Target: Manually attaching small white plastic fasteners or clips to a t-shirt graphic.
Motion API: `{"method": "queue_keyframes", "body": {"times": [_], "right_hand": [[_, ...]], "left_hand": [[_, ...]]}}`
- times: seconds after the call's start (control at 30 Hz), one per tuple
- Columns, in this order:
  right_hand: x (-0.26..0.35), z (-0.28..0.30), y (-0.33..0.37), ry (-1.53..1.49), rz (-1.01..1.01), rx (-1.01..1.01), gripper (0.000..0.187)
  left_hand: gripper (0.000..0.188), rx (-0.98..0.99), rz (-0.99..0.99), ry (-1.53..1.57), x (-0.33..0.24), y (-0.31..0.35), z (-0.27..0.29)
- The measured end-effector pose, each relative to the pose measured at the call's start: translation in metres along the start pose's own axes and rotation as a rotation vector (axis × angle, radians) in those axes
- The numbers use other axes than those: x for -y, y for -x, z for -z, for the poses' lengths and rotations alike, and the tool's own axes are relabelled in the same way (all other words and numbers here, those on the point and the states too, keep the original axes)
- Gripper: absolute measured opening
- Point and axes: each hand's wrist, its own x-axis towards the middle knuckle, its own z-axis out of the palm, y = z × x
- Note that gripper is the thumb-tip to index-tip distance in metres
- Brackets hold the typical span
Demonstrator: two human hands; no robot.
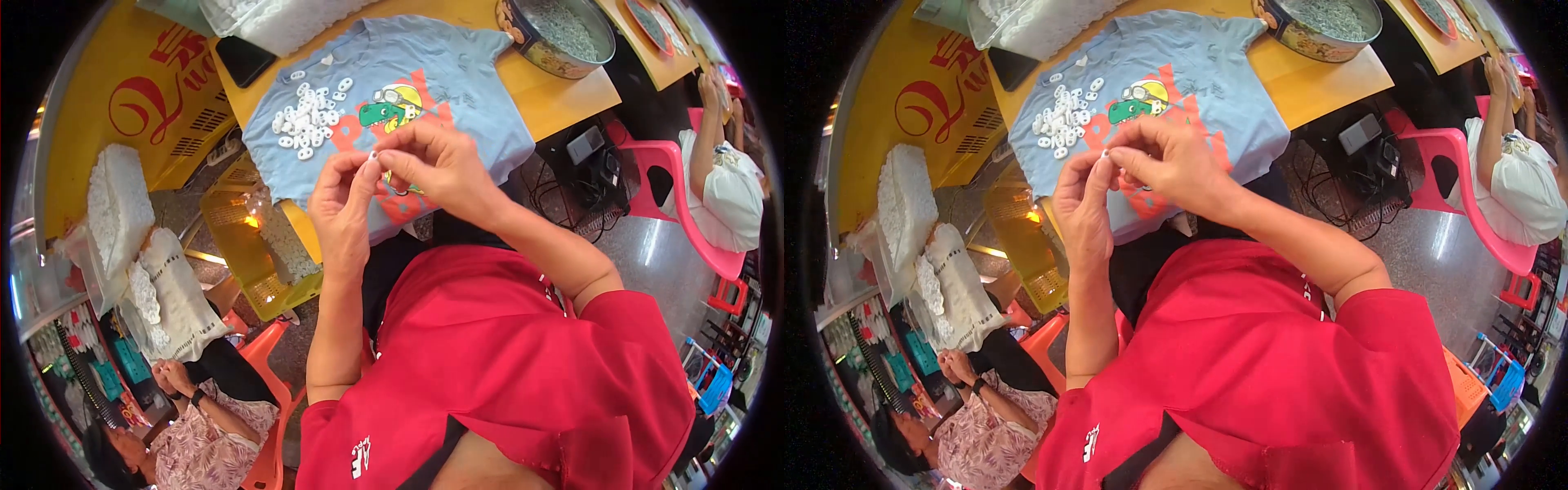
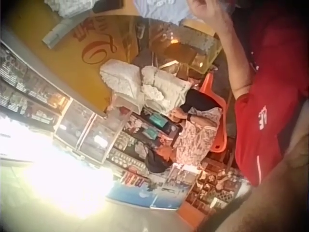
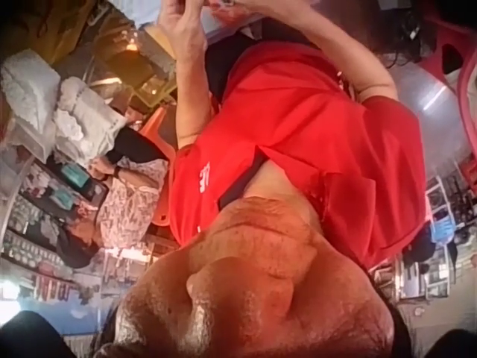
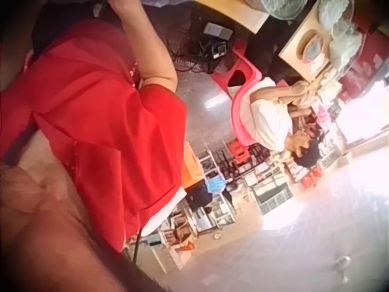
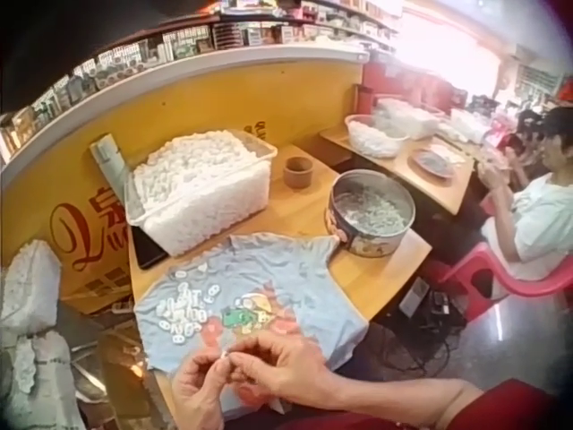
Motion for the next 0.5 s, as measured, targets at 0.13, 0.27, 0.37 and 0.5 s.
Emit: {"method": "queue_keyframes", "body": {"times": [0.13, 0.27, 0.37, 0.5], "right_hand": [[-0.004, -0.003, 0.008, 0.356, 0.162, -0.064, 0.015], [-0.006, 0.001, 0.009, 0.496, 0.282, -0.018, 0.012], [-0.005, 0.011, 0.007, 0.531, 0.365, -0.011, 0.01], [0.003, 0.048, -0.001, 0.648, 0.287, -0.094, 0.01]], "left_hand": [[0.013, -0.004, -0.048, -0.121, 0.0, 0.009, 0.004], [0.008, 0.031, -0.031, -0.099, -0.002, 0.015, 0.007], [0.006, 0.034, -0.014, -0.095, -0.001, 0.017, 0.01], [0.005, 0.059, -0.039, -0.092, 0.006, 0.014, 0.015]]}}
